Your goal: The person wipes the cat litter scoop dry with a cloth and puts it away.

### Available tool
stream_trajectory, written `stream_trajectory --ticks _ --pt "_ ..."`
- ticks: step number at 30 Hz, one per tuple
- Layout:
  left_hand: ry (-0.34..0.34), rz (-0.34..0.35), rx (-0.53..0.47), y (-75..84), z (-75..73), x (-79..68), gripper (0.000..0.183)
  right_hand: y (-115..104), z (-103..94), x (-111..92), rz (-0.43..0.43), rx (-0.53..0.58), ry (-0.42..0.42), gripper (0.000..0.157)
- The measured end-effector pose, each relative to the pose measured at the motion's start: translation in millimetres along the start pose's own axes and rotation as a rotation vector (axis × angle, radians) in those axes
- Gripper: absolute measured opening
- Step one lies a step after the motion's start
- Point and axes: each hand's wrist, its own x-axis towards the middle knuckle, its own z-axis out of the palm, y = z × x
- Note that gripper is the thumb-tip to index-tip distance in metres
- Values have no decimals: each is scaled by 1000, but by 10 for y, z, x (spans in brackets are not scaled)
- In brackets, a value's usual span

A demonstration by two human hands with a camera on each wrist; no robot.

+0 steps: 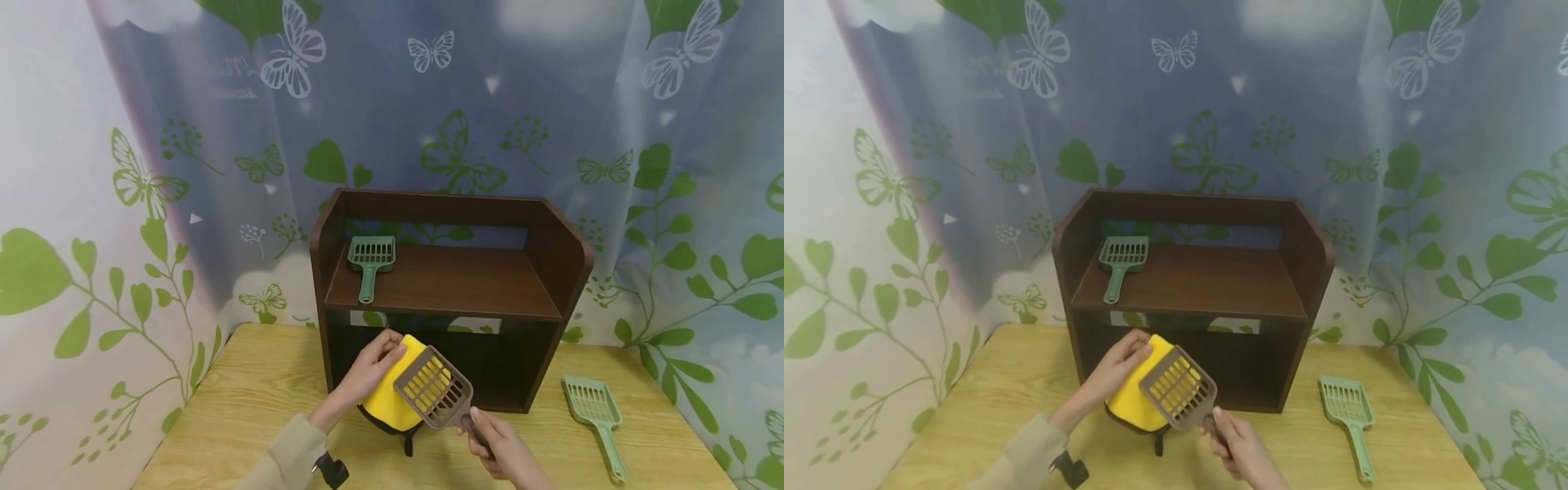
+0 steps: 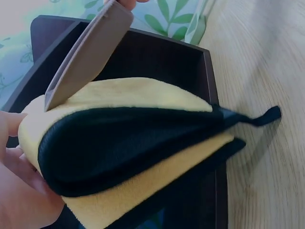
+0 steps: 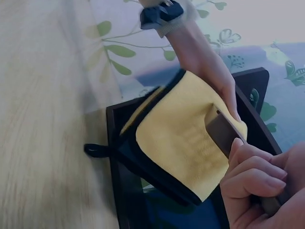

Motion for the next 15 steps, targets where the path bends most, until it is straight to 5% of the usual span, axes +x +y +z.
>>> stream_trajectory --ticks 9,15 --pt "-20 28 11 28 -55 -81 23 -131 -144 -76 -1 -6 7 47" --pt "0 75 108 52 -75 -144 21 -213 -231 -115 -9 -56 44 50"
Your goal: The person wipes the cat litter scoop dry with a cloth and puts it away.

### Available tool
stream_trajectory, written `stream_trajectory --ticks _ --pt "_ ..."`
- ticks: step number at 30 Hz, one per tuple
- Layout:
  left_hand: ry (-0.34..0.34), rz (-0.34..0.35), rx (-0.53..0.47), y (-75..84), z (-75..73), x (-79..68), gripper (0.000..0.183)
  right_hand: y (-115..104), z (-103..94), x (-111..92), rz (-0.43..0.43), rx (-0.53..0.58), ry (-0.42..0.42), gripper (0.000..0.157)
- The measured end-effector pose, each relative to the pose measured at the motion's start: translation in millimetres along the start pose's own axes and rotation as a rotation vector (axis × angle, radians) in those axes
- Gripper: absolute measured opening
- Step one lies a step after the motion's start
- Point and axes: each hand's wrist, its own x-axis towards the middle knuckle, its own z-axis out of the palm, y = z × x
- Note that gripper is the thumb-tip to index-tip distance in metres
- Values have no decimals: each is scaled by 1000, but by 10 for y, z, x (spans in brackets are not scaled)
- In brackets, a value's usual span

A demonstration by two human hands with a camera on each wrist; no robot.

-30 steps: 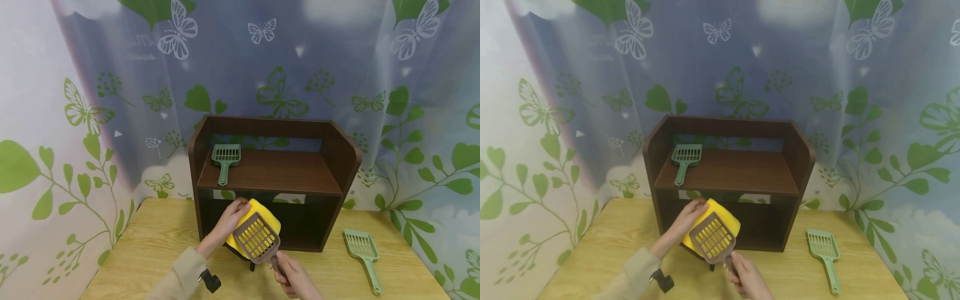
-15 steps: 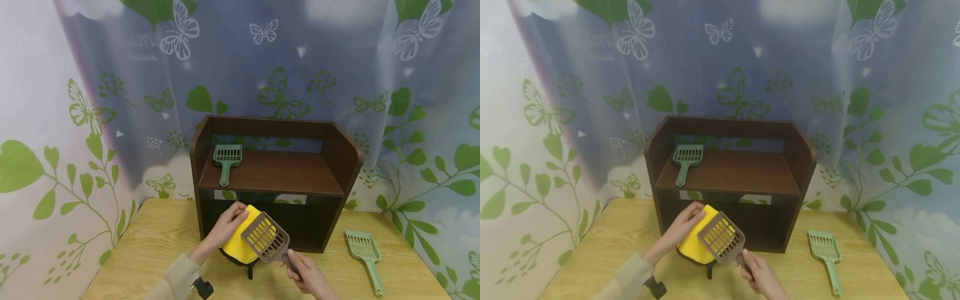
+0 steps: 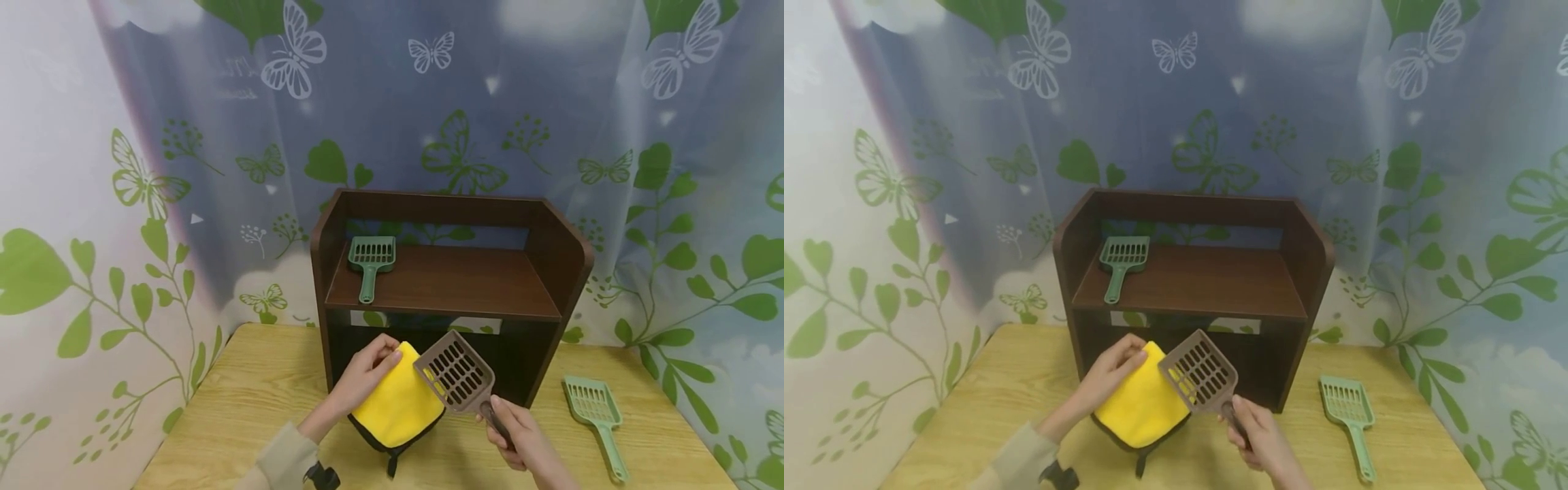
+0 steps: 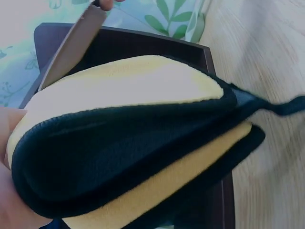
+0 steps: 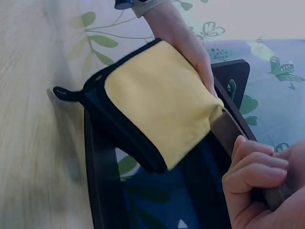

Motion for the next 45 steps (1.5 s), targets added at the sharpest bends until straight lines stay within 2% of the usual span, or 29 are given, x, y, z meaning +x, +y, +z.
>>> stream_trajectory --ticks 4,8,12,17,20,25,31,40,45 --pt "16 48 104 52 -19 -41 20 -62 -45 -14 -10 -36 12 51" --pt "18 92 196 113 -37 -72 22 -168 -59 -21 -57 -85 37 54" --pt "40 111 315 137 -47 -89 22 -317 -44 4 -168 -117 92 55" --pt "66 152 471 142 -51 -106 21 -537 -25 93 -347 -131 169 47" --pt "72 163 515 145 -56 -119 21 -689 -29 174 -426 -151 196 44" --pt "62 154 521 163 -73 -141 20 -964 -66 336 -476 -202 196 44" --pt "49 151 540 166 -73 -174 19 -1207 -92 554 -402 -257 131 46" --pt "54 298 704 188 -58 -220 18 -1437 -99 945 -277 -249 103 44" --pt "61 346 730 199 -43 -250 17 -1523 -126 1173 -197 -259 74 42"
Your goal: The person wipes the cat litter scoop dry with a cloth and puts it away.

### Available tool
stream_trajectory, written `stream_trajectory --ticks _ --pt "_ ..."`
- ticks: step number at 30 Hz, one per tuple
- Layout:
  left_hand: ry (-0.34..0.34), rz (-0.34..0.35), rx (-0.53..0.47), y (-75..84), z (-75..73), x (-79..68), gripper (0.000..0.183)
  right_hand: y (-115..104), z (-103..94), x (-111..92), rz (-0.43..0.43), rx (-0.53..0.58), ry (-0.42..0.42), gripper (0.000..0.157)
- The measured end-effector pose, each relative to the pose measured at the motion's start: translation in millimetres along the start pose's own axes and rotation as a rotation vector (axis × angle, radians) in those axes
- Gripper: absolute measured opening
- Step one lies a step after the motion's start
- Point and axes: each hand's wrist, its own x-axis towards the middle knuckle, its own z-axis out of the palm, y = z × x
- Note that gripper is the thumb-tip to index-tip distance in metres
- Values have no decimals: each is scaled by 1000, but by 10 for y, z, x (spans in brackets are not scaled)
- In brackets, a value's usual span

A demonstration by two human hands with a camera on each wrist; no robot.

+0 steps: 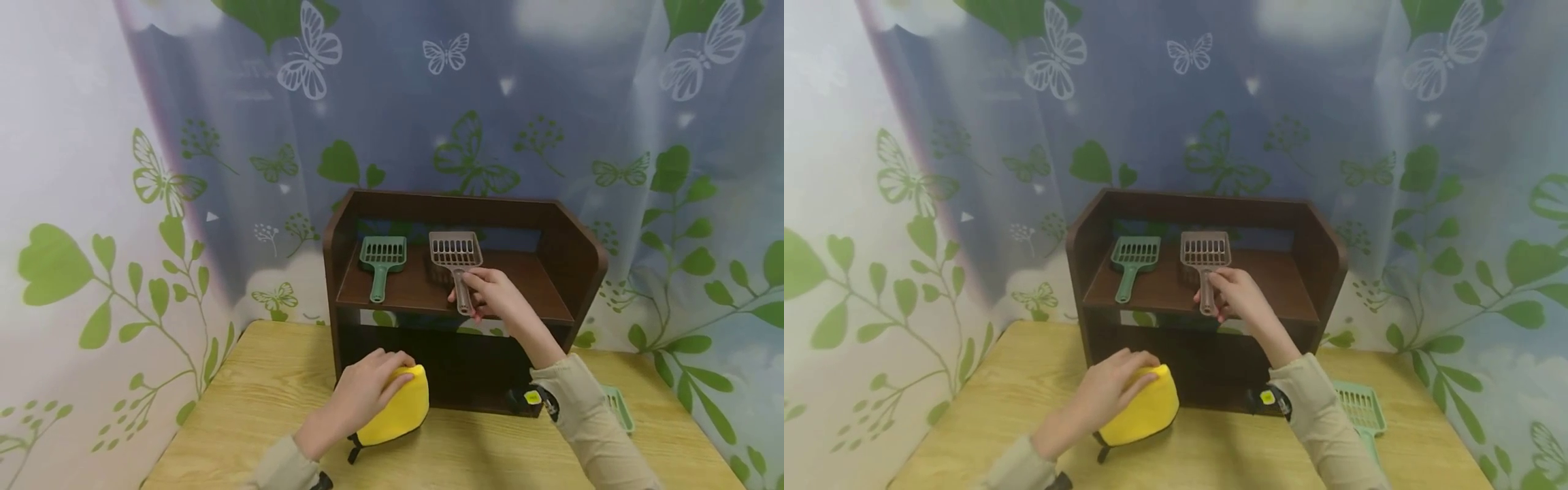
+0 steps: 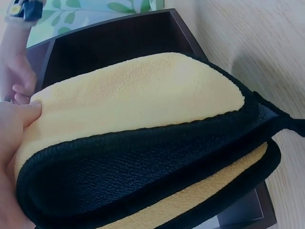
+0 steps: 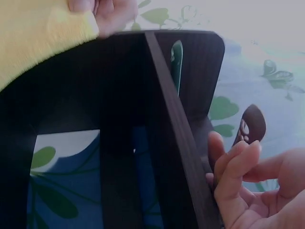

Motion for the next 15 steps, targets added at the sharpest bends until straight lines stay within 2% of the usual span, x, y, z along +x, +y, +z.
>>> stream_trajectory --ticks 6,11,15 --pt "30 31 37 6 32 -19 16 -39 -17 180 82 -87 -12 46" --pt "108 103 92 -5 63 -14 14 -53 -34 258 126 -145 -15 49" --pt "164 156 117 -4 76 -9 14 -48 -50 292 117 -168 -28 50"
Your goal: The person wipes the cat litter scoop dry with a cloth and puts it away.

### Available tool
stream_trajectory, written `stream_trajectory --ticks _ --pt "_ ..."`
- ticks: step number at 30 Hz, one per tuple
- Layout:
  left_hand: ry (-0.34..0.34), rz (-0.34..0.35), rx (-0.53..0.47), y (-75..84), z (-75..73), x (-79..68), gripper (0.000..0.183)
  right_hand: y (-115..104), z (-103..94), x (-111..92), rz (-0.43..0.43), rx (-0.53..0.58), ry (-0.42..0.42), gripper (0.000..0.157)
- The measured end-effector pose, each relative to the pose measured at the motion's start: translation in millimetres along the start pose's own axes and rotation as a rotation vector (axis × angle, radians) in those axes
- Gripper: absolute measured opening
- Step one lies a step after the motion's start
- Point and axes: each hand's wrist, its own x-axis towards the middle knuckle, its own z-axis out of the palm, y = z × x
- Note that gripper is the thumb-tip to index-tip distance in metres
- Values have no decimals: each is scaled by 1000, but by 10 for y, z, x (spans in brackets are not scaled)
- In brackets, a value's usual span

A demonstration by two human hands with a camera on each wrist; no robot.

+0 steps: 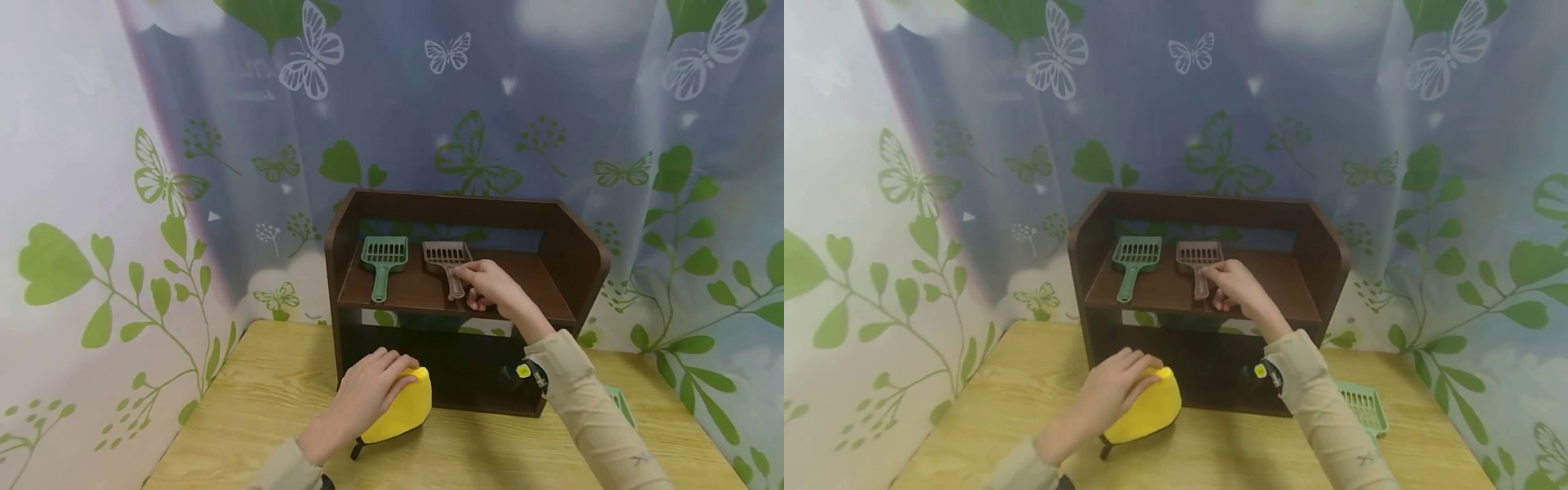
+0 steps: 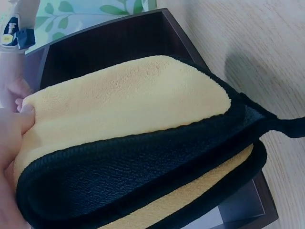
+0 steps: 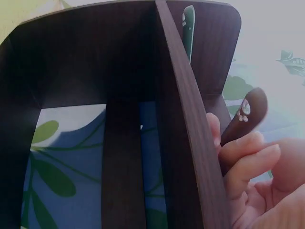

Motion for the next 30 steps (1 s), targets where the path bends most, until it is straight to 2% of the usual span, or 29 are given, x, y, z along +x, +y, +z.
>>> stream_trajectory --ticks 5,11,16,19,22,26,30 --pt "27 37 34 21 17 7 15 31 -30 -17 -35 -65 1 46" --pt "29 55 101 20 53 9 17 115 -74 -174 -87 -76 109 42" --pt "31 65 125 18 82 10 18 240 -78 -442 -221 -74 214 40" --pt "33 65 125 29 101 16 17 351 -88 -629 -318 -64 243 39" --pt "31 60 118 43 118 11 16 495 -115 -810 -380 -33 274 36" --pt "30 55 100 57 147 -3 16 716 -171 -1041 -415 25 340 31" --pt "32 56 87 56 177 -14 15 938 -241 -1250 -387 46 410 30"
